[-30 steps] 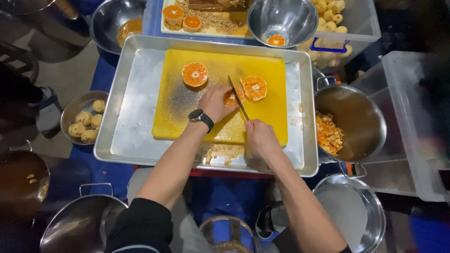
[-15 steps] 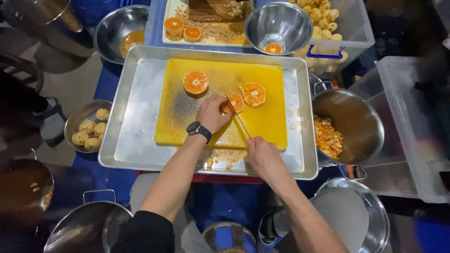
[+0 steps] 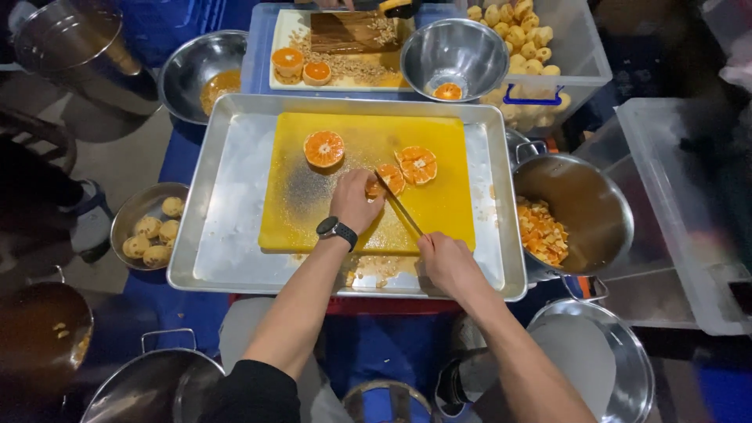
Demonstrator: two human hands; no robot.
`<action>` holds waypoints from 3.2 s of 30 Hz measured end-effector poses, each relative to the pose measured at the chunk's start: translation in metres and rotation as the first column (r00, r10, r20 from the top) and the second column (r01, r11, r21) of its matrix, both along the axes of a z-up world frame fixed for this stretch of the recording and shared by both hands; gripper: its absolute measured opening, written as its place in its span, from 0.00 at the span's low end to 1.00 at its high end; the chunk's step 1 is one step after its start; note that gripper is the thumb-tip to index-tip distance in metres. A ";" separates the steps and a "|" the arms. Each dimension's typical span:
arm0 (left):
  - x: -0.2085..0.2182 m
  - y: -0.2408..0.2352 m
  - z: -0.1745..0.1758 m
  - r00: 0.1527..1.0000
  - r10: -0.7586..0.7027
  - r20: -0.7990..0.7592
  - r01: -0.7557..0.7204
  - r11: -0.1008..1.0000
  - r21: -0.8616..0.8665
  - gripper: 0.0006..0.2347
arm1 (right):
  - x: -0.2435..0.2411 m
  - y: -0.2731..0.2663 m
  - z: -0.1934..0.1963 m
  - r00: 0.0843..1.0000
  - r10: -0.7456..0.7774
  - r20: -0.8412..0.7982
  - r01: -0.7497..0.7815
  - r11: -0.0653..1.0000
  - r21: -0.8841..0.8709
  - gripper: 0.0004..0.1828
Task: The person cuts oranges into small pieces on a yellow cutting board using a knife. They repeatedly slice the fruit and transfer the chopped pieces into a metal bowl. The person also handles whole oranges and orange halves during the process.
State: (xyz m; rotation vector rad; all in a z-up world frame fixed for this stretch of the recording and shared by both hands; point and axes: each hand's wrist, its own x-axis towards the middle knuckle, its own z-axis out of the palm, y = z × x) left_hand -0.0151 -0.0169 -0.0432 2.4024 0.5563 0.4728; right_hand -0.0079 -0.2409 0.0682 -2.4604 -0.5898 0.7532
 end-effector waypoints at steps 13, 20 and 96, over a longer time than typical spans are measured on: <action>0.061 -0.034 0.006 0.986 0.092 0.141 -0.082 0.994 -0.075 0.20 | 0.050 -0.006 0.010 0.966 -0.254 0.045 0.254 0.967 -0.001 0.29; 0.114 -0.064 -0.010 0.970 0.223 0.099 -0.206 0.966 -0.158 0.17 | 0.051 -0.010 -0.024 0.943 -0.257 -0.209 0.295 0.939 0.176 0.24; 0.079 -0.066 -0.035 0.899 0.232 0.372 -0.188 0.971 -0.150 0.04 | 0.046 -0.060 -0.051 0.841 -0.193 -0.505 0.416 0.827 0.377 0.18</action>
